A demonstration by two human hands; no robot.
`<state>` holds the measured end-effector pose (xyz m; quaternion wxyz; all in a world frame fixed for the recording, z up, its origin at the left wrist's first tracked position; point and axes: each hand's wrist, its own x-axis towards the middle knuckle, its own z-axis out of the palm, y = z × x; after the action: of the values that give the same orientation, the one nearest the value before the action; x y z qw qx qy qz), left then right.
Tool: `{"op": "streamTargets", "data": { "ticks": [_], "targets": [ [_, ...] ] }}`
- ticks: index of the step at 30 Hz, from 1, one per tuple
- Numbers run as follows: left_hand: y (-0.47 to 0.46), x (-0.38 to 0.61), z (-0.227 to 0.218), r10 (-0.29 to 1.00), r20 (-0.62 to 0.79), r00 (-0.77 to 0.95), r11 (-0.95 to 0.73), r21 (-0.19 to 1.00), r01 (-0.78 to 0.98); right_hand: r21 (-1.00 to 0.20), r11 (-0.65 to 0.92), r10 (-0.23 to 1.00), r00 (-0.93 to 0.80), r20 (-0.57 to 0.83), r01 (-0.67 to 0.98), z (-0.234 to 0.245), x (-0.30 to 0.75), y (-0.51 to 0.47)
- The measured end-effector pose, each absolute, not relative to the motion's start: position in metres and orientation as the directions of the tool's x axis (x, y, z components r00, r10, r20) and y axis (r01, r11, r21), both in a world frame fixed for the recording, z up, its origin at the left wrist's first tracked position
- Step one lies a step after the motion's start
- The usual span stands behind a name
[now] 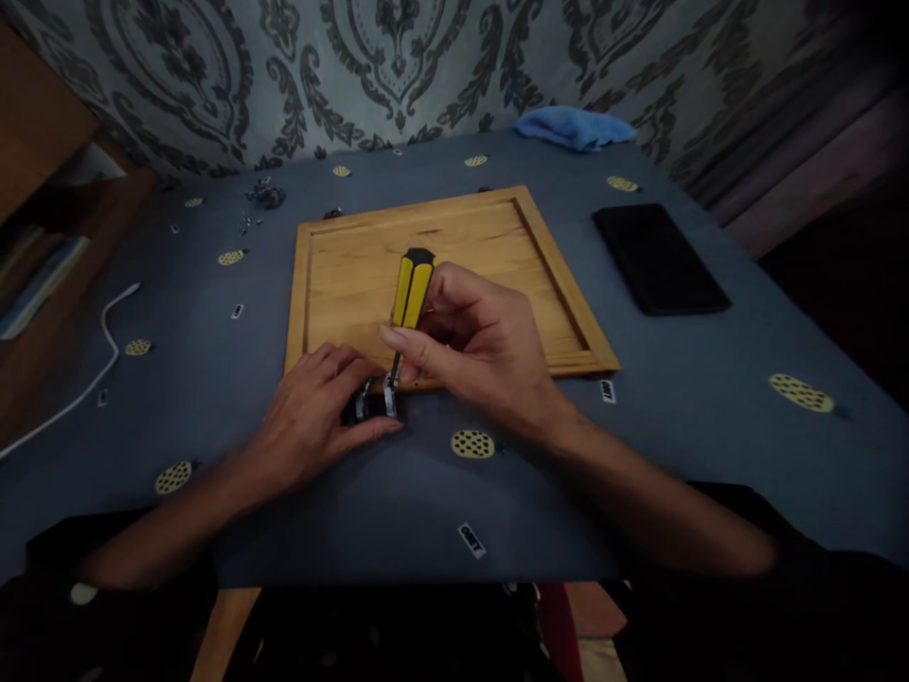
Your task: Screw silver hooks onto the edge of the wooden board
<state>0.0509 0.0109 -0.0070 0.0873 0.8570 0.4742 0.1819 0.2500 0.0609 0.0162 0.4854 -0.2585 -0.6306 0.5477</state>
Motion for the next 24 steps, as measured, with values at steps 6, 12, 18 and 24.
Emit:
{"op": "streamTargets", "data": {
  "ticks": [6, 12, 18, 24],
  "targets": [
    [0.0114, 0.051, -0.008, 0.83, 0.256, 0.496, -0.556, 0.289, 0.779, -0.943, 0.271, 0.847, -0.417, 0.33, -0.194, 0.0161, 0.2507, 0.0613],
    [0.0115, 0.0508, -0.0087, 0.833, 0.249, 0.494, -0.55, 0.287, 0.784, -0.949, 0.253, 0.8, -0.51, 0.315, -0.189, 0.0201, 0.2564, 0.0634],
    [0.0113, 0.0507, -0.009, 0.834, 0.256, 0.489, -0.549, 0.296, 0.782, -0.953, 0.247, 0.817, -0.49, 0.303, -0.178, 0.0173, 0.255, 0.0615],
    [0.0117, 0.0508, -0.0084, 0.823, 0.265, 0.502, -0.563, 0.274, 0.779, -0.959, 0.203, 0.837, -0.474, 0.275, -0.198, 0.0193, 0.2519, 0.0581]
  ]
}}
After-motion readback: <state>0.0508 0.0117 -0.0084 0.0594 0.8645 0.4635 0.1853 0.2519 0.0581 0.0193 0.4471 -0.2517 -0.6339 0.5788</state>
